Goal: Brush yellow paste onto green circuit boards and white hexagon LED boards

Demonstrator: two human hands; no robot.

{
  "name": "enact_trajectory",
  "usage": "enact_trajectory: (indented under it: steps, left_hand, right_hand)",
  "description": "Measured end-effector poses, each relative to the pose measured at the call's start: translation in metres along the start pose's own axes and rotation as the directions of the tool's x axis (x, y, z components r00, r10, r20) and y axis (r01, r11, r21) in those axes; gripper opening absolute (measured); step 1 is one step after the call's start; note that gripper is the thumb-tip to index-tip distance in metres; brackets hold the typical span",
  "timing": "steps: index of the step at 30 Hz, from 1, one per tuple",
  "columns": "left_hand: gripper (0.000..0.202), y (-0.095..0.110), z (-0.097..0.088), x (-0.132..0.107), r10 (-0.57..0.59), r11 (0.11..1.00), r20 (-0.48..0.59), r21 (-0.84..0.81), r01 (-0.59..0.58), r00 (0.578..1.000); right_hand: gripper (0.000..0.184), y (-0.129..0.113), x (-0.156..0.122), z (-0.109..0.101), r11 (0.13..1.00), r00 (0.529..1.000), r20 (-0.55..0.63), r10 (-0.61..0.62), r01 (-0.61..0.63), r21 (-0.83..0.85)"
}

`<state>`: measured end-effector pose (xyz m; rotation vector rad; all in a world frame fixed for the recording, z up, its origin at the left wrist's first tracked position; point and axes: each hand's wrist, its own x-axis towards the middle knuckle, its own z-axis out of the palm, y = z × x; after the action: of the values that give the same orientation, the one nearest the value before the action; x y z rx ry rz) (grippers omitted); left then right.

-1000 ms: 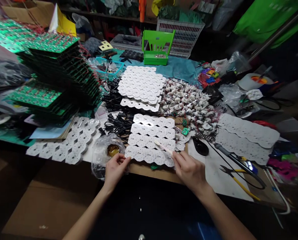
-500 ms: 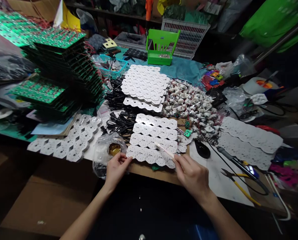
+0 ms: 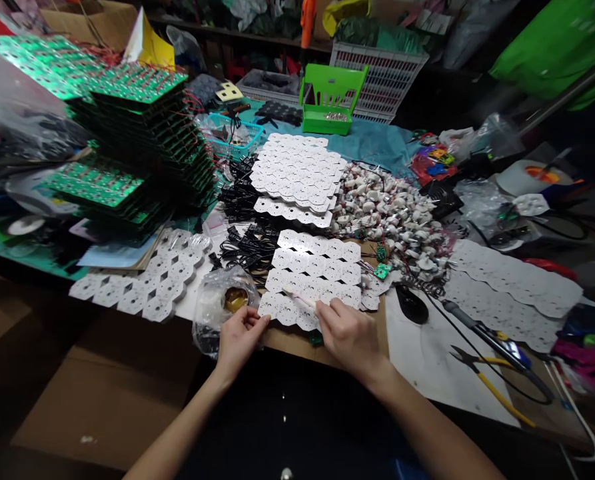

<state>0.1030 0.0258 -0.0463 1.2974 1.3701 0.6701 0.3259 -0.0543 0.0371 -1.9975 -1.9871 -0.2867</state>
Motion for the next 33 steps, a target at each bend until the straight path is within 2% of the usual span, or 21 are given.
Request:
enact_trajectory:
  steps: [6, 10, 14, 18, 22, 29, 33]
  left_hand:
    - [0.037, -0.001, 0.0, -0.001, 0.015, 1.0, -0.004, 0.018, -0.015, 1.0]
    - [0.038, -0.001, 0.001, 0.0, 0.018, 1.0, 0.008, 0.005, -0.018, 1.0]
    - [0.038, -0.002, 0.001, 0.001, 0.013, 1.0, -0.007, 0.001, -0.013, 1.0]
    - [0.037, -0.001, 0.001, 0.0, 0.009, 1.0, 0.001, -0.004, -0.009, 1.0]
    - [0.037, 0.001, 0.001, 0.0, 0.009, 1.0, 0.01, -0.012, -0.009, 1.0]
    - [0.037, 0.001, 0.001, -0.001, 0.022, 1.0, -0.004, 0.002, -0.022, 1.0]
    - [0.039, 0.001, 0.001, -0.002, 0.028, 1.0, -0.019, 0.001, -0.028, 0.999]
  right_hand:
    - [0.025, 0.001, 0.019, 0.012, 0.998, 0.998, -0.012, 0.061, -0.061, -0.022]
    - [0.024, -0.012, 0.02, 0.009, 0.999, 1.0, -0.013, -0.007, 0.007, 0.038]
    - [0.02, -0.022, 0.025, 0.02, 0.999, 0.998, 0.056, -0.038, 0.036, 0.037]
    - [0.022, -0.016, 0.039, 0.029, 1.0, 0.999, 0.04, -0.007, 0.007, -0.007]
    - [0.026, -0.008, 0.049, 0.027, 0.999, 0.999, 0.012, 0.05, -0.05, -0.015]
    - [0.022, -0.008, 0.072, 0.039, 0.994, 0.996, 0.062, 0.059, -0.053, -0.098]
    - [0.023, 0.001, 0.076, 0.032, 0.992, 0.994, 0.031, 0.109, -0.107, -0.072]
